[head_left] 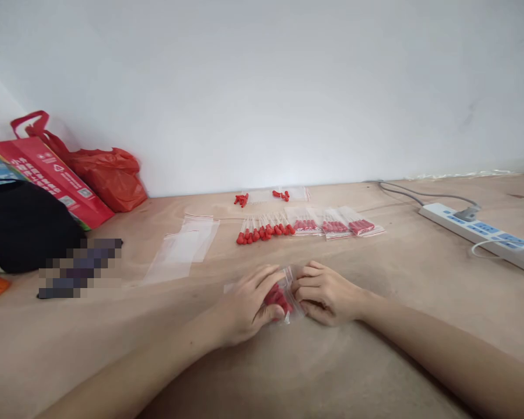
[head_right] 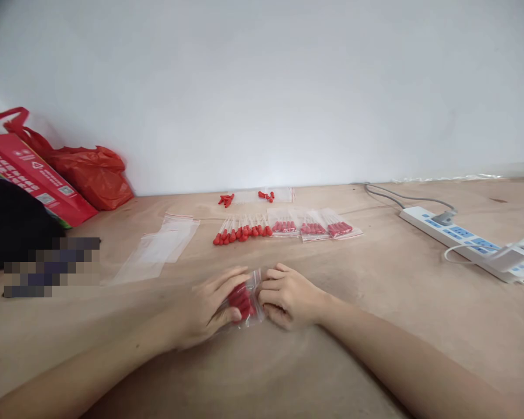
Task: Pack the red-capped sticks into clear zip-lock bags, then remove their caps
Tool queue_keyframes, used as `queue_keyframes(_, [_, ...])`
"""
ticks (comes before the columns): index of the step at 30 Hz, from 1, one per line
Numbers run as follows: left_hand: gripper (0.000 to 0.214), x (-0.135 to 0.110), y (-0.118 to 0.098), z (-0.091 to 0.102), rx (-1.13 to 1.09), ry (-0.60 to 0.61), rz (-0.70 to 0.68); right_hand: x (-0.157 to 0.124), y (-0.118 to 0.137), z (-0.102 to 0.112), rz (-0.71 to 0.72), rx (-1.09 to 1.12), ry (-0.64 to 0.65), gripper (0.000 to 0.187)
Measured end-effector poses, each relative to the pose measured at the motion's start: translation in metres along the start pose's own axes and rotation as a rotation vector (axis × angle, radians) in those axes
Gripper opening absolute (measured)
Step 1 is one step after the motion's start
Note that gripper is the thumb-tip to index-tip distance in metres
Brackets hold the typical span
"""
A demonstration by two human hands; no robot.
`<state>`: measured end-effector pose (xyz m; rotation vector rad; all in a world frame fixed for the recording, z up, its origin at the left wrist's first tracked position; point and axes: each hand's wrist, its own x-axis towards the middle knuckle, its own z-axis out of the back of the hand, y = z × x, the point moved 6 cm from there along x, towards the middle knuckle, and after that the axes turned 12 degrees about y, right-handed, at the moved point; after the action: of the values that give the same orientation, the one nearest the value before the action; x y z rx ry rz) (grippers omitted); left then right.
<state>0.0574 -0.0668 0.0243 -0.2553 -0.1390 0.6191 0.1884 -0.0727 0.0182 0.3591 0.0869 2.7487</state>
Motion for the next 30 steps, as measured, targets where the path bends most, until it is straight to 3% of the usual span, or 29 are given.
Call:
queue_keyframes(4, [0.058,-0.017,0.001,-0.018,-0.118,0.088,0.15,0.0,-0.006,0.003,-0.059,0.226,0.006,0.018])
queue_keyframes(10, [0.061,-0.004,0.008,-0.015,-0.247,0.103,0.101,0.002,-0.015,-0.003,-0.233,0.244,-0.08,0.017])
queue_keyframes(15, [0.065,0.003,0.018,-0.014,-0.255,0.105,0.028,0.0,-0.021,-0.008,-0.295,0.162,-0.021,0.019])
queue_keyframes(21, [0.059,0.002,0.02,-0.006,-0.226,0.04,0.003,-0.004,-0.031,-0.013,-0.334,0.139,0.058,0.058])
queue_keyframes(26, [0.052,-0.001,0.023,-0.003,-0.188,-0.04,0.077,-0.002,-0.035,-0.013,-0.296,0.246,0.013,0.049])
queue_keyframes(30, [0.048,0.001,0.02,-0.003,-0.189,-0.055,0.034,0.002,-0.034,-0.012,-0.301,0.4,-0.049,0.039])
